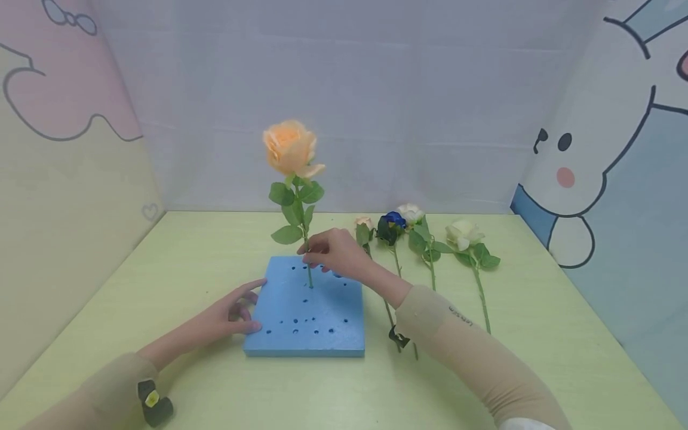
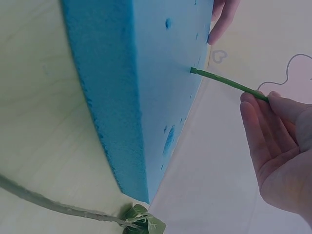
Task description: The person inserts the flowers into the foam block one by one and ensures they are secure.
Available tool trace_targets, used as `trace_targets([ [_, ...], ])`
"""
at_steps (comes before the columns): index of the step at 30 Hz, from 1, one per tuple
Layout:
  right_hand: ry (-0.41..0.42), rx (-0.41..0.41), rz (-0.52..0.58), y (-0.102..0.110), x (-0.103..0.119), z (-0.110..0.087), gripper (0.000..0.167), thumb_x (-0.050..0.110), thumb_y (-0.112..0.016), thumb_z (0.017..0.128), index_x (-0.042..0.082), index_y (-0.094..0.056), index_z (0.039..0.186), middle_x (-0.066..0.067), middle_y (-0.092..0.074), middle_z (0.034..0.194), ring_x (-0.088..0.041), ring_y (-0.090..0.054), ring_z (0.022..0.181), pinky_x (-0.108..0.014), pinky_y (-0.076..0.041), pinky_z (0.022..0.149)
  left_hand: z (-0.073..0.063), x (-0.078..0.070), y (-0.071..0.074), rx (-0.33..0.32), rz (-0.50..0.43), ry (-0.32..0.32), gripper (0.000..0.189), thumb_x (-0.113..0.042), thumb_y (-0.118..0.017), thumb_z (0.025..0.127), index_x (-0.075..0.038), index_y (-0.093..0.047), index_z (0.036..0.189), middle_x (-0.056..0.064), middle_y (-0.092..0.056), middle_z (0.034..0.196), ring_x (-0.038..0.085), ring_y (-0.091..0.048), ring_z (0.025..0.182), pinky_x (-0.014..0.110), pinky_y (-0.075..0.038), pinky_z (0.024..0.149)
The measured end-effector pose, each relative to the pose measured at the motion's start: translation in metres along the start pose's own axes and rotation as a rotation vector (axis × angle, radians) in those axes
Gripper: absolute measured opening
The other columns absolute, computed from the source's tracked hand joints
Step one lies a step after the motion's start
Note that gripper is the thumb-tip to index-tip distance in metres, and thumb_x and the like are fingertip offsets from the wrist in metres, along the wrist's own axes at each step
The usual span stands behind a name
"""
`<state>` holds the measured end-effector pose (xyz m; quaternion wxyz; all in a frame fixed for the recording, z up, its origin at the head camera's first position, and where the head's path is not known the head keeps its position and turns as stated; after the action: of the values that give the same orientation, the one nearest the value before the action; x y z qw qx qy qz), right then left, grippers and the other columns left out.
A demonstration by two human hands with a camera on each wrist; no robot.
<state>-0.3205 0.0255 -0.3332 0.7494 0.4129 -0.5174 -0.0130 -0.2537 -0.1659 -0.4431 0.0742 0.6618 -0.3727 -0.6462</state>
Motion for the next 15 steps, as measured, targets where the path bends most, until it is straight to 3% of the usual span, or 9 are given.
trace_targets([
  [7, -0.009, -0.021, 0.066, -0.0014, 0.0000, -0.0012, 0.016, 0.012, -0.070, 0.092, 0.004, -0.068, 0.105, -0.020, -0.076, 0.099, -0.037, -0.073, 0.088, -0.044, -0.060, 0.071, -0.0003, 0.0004, -0.0003, -0.004, 0.004, 0.009, 0.090, -0.033, -0.078, 0.084, -0.022, -0.026, 0.156, 0.014, -0.053, 0.131, 0.016, -0.061, 0.092, 0.026, -0.050, 0.077],
  [15, 0.018, -0.041, 0.044, -0.0021, 0.0026, -0.0007, 0.009, 0.011, -0.070, 0.091, 0.007, -0.067, 0.098, -0.018, -0.076, 0.097, -0.036, -0.073, 0.085, -0.048, -0.059, 0.072, -0.0003, -0.0002, 0.0002, -0.011, 0.017, 0.022, 0.090, -0.034, -0.079, 0.084, -0.022, -0.026, 0.156, 0.013, -0.053, 0.130, 0.016, -0.061, 0.092, 0.026, -0.050, 0.076],
])
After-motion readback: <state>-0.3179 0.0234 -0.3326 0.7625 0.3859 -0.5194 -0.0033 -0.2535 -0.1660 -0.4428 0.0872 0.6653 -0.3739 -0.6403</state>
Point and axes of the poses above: each hand's wrist, its own z-axis towards the middle knuckle, its own y-axis out of the back of the hand, x = y × z, the point moved 10 cm from there along z, towards the middle knuckle
